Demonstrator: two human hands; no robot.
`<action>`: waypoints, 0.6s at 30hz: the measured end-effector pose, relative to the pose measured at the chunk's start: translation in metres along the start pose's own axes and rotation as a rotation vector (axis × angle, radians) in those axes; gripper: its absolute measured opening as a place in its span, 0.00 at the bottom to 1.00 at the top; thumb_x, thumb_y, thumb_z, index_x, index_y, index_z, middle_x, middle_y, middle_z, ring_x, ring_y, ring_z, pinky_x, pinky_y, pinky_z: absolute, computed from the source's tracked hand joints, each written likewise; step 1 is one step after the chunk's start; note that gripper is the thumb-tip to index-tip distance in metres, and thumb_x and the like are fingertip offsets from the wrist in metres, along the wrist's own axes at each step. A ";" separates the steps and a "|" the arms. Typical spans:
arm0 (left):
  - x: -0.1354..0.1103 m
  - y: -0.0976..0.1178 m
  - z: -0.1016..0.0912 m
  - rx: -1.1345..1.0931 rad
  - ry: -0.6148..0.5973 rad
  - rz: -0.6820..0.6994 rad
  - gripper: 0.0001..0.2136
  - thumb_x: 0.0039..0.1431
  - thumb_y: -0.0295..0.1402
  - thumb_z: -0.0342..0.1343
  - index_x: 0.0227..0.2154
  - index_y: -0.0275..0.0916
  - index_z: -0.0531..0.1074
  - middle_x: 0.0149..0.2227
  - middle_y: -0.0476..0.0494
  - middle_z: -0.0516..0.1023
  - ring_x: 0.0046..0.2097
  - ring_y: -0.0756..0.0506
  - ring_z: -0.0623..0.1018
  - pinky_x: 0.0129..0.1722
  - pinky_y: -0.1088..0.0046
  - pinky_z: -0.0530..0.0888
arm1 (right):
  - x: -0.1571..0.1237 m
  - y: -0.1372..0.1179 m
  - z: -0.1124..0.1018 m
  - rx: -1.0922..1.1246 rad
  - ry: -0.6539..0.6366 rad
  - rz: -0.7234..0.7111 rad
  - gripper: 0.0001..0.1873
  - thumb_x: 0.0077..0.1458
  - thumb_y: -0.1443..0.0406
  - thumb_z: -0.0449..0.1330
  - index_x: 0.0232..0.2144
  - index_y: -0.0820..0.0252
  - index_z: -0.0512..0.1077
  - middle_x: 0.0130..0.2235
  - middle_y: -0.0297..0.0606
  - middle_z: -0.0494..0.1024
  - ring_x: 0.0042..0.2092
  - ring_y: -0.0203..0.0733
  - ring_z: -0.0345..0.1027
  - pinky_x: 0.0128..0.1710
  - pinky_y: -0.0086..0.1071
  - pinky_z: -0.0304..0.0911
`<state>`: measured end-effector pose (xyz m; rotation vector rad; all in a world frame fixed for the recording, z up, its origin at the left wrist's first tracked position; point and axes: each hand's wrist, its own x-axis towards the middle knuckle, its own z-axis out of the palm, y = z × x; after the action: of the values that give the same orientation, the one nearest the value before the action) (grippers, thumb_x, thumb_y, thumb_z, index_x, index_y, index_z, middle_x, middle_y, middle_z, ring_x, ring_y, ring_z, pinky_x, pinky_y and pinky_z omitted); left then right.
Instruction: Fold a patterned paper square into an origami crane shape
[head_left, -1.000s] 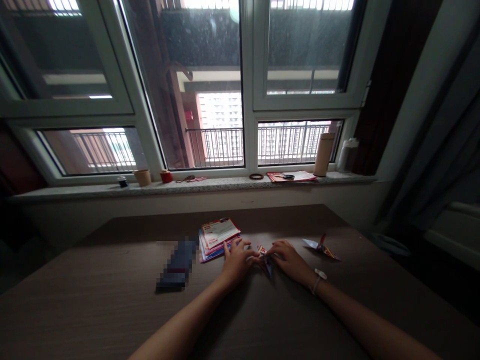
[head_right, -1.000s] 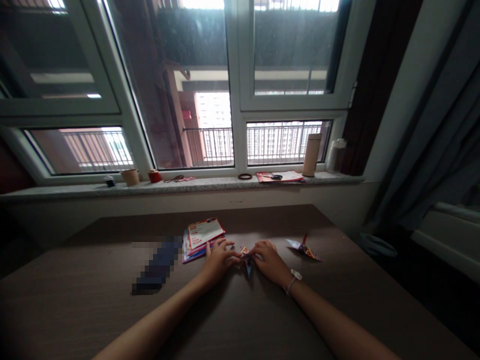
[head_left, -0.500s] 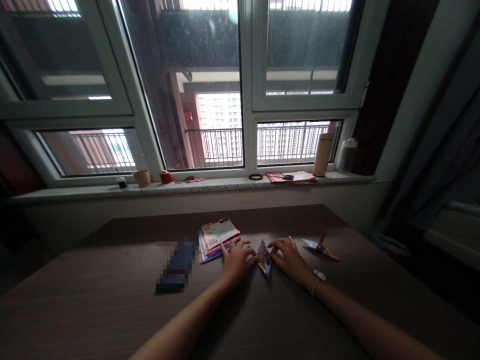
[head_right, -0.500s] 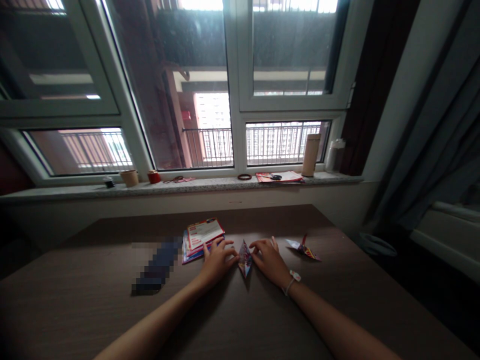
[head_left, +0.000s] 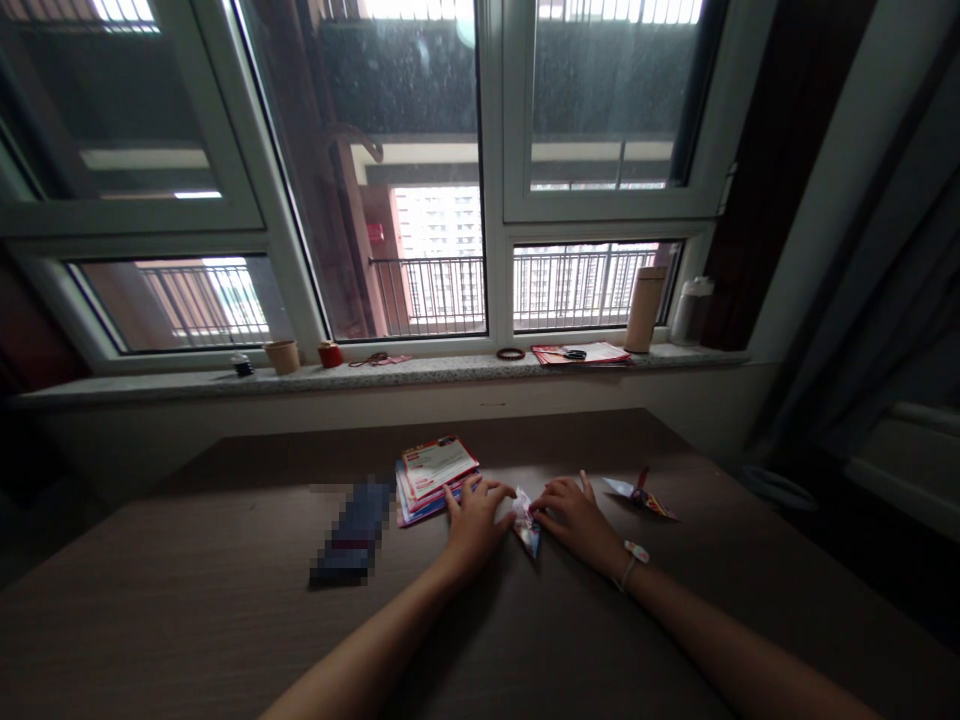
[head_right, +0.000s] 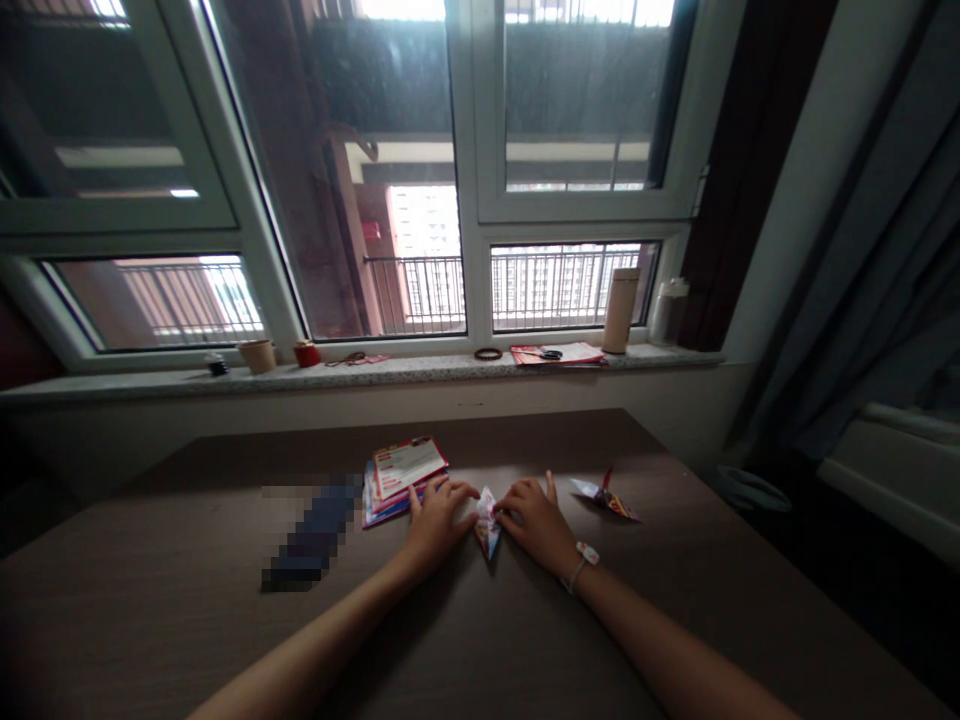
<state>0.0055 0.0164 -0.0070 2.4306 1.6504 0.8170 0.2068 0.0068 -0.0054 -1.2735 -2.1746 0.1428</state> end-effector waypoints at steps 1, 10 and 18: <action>0.000 0.000 0.000 0.004 0.002 0.010 0.09 0.55 0.33 0.60 0.39 0.52 0.75 0.51 0.49 0.73 0.60 0.34 0.60 0.56 0.30 0.40 | 0.000 0.000 0.000 -0.002 0.000 0.000 0.08 0.58 0.60 0.57 0.37 0.47 0.77 0.39 0.34 0.75 0.47 0.45 0.65 0.61 0.63 0.29; -0.004 -0.001 -0.001 0.018 0.005 0.030 0.03 0.54 0.37 0.61 0.32 0.51 0.79 0.50 0.49 0.74 0.59 0.34 0.62 0.56 0.30 0.38 | -0.001 -0.002 0.000 0.006 -0.015 0.009 0.09 0.59 0.59 0.56 0.37 0.46 0.77 0.40 0.34 0.74 0.46 0.44 0.66 0.61 0.62 0.31; -0.006 -0.002 -0.003 0.015 -0.026 0.042 0.06 0.55 0.38 0.61 0.37 0.51 0.77 0.50 0.48 0.74 0.58 0.34 0.63 0.56 0.29 0.40 | -0.002 -0.005 -0.003 0.029 -0.039 0.023 0.08 0.59 0.60 0.57 0.38 0.48 0.77 0.40 0.35 0.73 0.47 0.44 0.65 0.61 0.61 0.31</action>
<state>0.0009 0.0117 -0.0079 2.4825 1.6079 0.7774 0.2051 0.0014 -0.0020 -1.2896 -2.1829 0.2095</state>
